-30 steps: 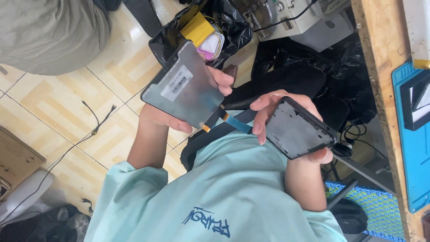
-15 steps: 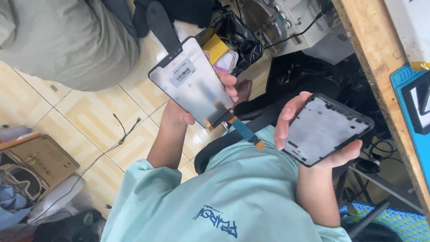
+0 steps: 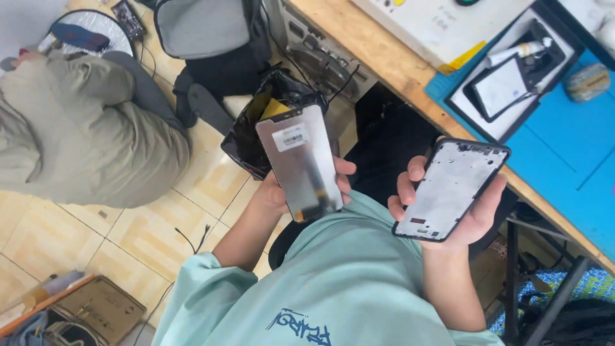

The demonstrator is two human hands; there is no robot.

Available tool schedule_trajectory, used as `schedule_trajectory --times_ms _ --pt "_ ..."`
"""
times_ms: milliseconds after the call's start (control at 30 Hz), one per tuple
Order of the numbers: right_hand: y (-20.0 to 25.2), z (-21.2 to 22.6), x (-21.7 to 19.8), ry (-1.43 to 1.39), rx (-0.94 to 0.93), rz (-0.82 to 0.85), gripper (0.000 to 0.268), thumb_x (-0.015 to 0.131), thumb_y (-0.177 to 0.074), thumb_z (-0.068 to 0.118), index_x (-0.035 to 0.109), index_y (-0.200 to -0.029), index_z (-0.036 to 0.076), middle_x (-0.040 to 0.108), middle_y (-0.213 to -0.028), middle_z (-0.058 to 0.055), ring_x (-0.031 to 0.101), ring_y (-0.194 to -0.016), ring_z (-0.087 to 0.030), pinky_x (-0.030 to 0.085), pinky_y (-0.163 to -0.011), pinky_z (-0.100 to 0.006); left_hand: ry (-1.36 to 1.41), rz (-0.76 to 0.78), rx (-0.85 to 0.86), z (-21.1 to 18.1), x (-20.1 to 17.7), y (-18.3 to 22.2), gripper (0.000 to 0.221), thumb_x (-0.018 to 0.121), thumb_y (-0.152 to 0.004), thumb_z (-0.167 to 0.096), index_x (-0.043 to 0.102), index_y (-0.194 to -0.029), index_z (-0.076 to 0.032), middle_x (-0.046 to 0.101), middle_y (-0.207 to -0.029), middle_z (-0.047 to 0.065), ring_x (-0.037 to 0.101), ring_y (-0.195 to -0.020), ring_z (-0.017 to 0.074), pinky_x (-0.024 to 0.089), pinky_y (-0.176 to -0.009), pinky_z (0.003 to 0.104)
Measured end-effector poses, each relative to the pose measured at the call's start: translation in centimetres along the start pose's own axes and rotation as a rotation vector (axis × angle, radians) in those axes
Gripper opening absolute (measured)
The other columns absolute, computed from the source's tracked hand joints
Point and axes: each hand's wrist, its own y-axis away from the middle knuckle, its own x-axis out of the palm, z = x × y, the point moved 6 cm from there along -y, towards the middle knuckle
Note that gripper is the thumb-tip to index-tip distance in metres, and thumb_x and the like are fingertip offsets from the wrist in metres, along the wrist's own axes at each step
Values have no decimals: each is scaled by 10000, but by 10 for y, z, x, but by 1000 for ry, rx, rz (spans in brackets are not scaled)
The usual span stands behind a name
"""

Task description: Disassembling a smartphone, applying adhesive to the frame, and preparing internal components for reassembly.

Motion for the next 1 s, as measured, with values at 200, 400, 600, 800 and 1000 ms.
schedule_trajectory --times_ms 200,400,600,800,1000 --pt "47 52 -10 8 -142 -16 670 568 -1128 647 592 -1549 126 555 -1282 -223 544 -948 -354 475 -739 -485 119 164 -259 48 23 -64 1164 961 -911 -395 290 -1718 108 664 -1556 154 646 -1478 293 484 -1340 475" --pt "89 94 -12 0 -225 -16 607 568 -1145 632 613 -1470 121 523 -1246 -213 533 -918 -352 478 -718 -473 74 217 -293 77 40 -117 1119 942 -918 -460 351 -1691 92 662 -1521 147 660 -1443 286 524 -1310 474" --pt "116 138 -22 20 -293 -56 622 581 -1159 605 604 -1481 74 552 -1264 -220 545 -927 -346 488 -707 -469 77 187 -292 102 41 -158 1088 935 -937 -454 366 -1682 98 637 -1548 184 670 -1438 295 517 -1319 508" --pt "138 174 -28 65 -354 -100 636 609 -1146 610 646 -1437 46 552 -1217 -234 557 -901 -359 498 -668 -474 91 174 -250 135 31 -188 999 923 -965 -437 388 -1676 14 518 -1661 247 619 -1488 314 521 -1292 597" --pt "147 192 -43 42 -363 -92 621 617 -1147 613 644 -1469 82 566 -1268 -249 561 -939 -380 494 -691 -489 91 174 -253 153 39 -217 968 920 -958 -424 434 -1656 39 521 -1656 262 632 -1475 329 528 -1262 635"
